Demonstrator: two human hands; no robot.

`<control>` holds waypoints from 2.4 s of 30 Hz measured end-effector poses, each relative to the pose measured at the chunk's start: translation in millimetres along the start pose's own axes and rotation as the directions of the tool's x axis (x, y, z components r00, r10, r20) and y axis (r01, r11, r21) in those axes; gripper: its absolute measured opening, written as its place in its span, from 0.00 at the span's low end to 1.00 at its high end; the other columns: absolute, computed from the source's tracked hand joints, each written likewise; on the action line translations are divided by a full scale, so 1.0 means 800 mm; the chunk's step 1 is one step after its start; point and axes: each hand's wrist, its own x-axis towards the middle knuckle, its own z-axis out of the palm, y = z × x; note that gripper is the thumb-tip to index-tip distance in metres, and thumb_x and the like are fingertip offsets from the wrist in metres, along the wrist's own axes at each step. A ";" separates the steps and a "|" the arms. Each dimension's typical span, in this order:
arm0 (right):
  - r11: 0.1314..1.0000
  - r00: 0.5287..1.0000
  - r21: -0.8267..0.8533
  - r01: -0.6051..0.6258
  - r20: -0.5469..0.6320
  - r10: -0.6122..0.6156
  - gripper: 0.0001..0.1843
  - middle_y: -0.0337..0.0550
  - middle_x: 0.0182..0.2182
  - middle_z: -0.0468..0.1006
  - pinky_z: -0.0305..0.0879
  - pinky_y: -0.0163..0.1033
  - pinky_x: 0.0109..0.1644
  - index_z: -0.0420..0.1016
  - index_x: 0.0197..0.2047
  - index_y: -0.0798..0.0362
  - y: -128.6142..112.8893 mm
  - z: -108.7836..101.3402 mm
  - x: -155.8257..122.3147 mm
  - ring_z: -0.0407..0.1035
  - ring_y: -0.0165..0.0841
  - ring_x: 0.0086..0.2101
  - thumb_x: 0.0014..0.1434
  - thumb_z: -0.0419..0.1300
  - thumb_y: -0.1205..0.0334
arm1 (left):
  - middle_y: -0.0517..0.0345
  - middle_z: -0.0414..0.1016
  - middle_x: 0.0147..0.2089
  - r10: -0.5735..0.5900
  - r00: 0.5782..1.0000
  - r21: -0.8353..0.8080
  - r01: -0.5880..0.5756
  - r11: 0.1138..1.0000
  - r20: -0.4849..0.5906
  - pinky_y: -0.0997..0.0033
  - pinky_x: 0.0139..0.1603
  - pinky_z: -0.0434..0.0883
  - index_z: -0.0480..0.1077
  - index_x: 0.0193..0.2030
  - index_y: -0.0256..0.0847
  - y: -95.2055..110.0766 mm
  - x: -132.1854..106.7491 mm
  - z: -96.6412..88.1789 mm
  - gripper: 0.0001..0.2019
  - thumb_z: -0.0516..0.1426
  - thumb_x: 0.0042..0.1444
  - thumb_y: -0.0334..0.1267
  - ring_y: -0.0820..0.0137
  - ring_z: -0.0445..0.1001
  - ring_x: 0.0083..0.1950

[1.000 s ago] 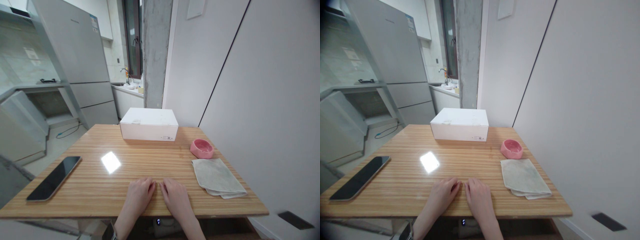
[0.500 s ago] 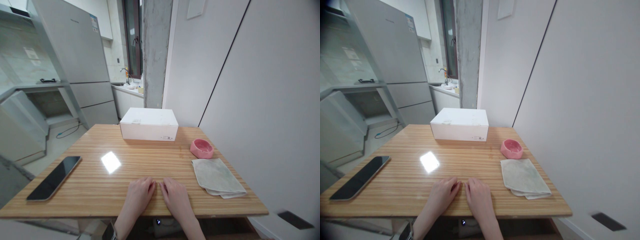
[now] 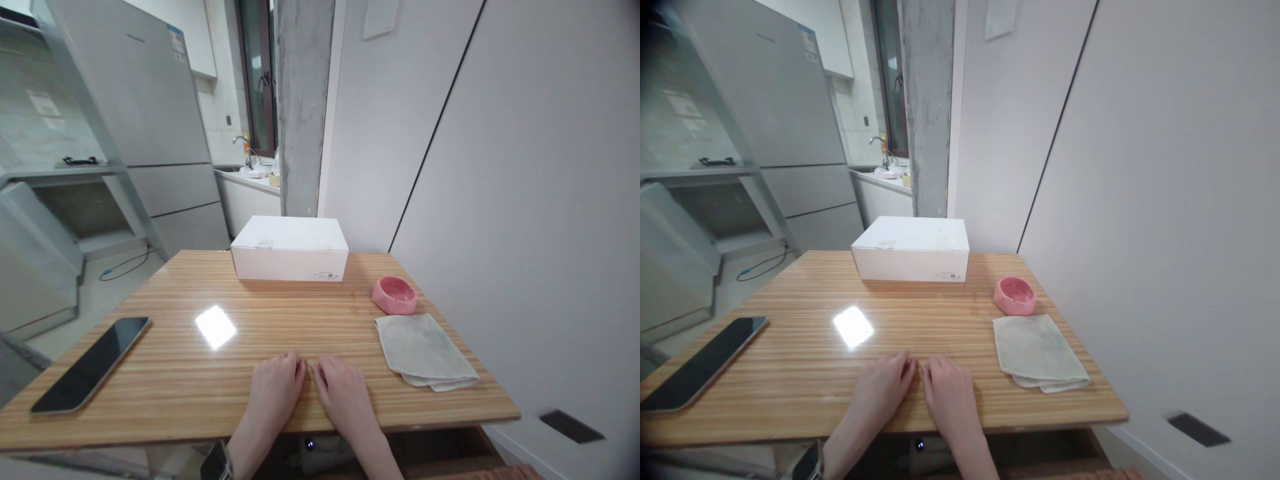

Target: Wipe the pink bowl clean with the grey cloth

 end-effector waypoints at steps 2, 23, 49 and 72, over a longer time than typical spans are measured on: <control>1.000 1.000 0.010 -0.005 0.013 0.004 0.09 0.40 0.31 0.76 0.51 0.36 0.33 0.70 0.35 0.51 0.000 0.000 -0.001 0.70 0.33 0.32 0.63 0.50 0.68 | 0.54 0.76 0.29 0.010 0.999 -0.087 -0.013 0.996 -0.035 0.69 0.30 0.61 0.69 0.30 0.41 0.020 0.014 -0.013 0.13 0.46 0.61 0.39 0.64 0.74 0.31; 1.000 0.998 -0.031 0.000 0.069 0.002 0.10 0.46 0.29 0.79 0.52 0.38 0.31 0.74 0.29 0.52 0.006 0.005 0.001 0.72 0.38 0.32 0.52 0.54 0.74 | 0.40 0.60 0.58 0.158 0.987 -0.691 -0.143 0.709 -0.042 0.59 0.52 0.64 0.54 0.61 0.42 0.235 0.207 0.053 0.44 0.63 0.39 0.55 0.53 0.66 0.55; 0.977 0.963 0.121 -0.174 -0.188 0.195 0.17 0.38 0.24 0.74 0.53 0.34 0.31 0.67 0.27 0.50 0.037 -0.021 0.006 0.68 0.31 0.26 0.66 0.46 0.60 | 0.43 0.66 0.55 -0.505 0.745 -0.370 0.363 0.855 -0.436 0.55 0.48 0.69 0.56 0.62 0.41 -0.159 0.127 -0.052 0.44 0.60 0.40 0.61 0.51 0.70 0.52; 0.897 0.888 0.301 -0.325 -0.228 0.398 0.14 0.45 0.33 0.78 0.61 0.41 0.38 0.69 0.41 0.49 0.129 -0.124 0.019 0.72 0.41 0.35 0.58 0.49 0.51 | 0.46 0.43 0.70 -0.096 0.900 -0.633 -0.220 0.743 -0.426 0.49 0.68 0.48 0.40 0.68 0.45 0.014 0.063 -0.028 0.46 0.63 0.47 0.46 0.56 0.42 0.71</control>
